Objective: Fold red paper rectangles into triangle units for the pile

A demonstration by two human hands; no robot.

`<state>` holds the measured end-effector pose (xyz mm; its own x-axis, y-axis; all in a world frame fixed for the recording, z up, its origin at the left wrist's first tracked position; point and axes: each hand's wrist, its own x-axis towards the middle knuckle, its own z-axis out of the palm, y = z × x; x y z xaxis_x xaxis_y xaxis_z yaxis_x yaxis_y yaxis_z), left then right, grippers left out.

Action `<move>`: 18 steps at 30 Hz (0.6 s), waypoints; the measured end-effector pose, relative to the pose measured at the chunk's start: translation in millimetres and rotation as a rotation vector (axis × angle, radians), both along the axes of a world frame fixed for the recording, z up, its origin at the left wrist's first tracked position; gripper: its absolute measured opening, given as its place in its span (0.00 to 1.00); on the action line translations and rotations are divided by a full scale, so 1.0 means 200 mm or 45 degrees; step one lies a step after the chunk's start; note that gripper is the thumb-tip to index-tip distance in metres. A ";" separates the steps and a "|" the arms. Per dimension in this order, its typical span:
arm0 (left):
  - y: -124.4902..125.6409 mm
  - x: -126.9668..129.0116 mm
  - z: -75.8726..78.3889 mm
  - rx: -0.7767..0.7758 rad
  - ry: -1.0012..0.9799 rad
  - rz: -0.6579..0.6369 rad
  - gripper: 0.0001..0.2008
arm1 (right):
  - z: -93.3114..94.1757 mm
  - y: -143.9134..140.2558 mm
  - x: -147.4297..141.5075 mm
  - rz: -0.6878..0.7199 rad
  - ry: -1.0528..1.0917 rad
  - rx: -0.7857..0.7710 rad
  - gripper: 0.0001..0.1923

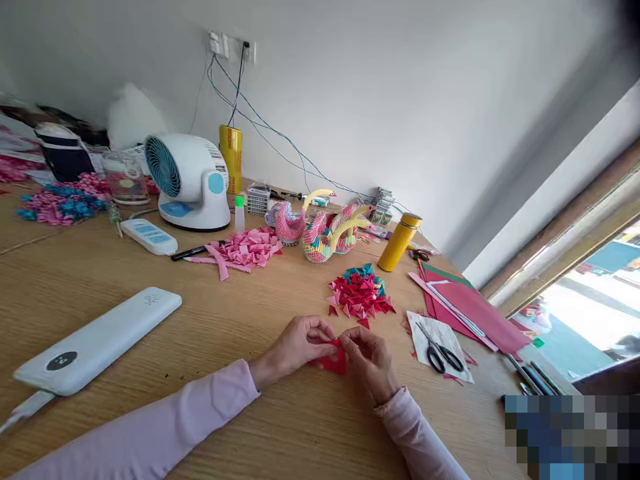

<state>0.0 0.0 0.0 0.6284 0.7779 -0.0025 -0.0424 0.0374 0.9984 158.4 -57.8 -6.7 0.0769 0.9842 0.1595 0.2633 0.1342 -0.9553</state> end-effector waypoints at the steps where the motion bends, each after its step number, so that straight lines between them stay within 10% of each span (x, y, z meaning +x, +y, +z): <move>1: 0.00 0.00 -0.01 0.005 -0.005 -0.002 0.17 | 0.00 0.00 0.00 0.002 -0.006 0.005 0.15; 18: 0.00 -0.04 0.00 -0.275 -0.066 -0.199 0.18 | -0.04 0.01 0.04 0.051 0.191 -0.049 0.17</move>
<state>-7.7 0.8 -0.6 0.7444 0.6564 -0.1227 -0.0701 0.2595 0.9632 165.9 -55.5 -15.6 0.0579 0.9921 0.1109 0.1126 0.1039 -0.9882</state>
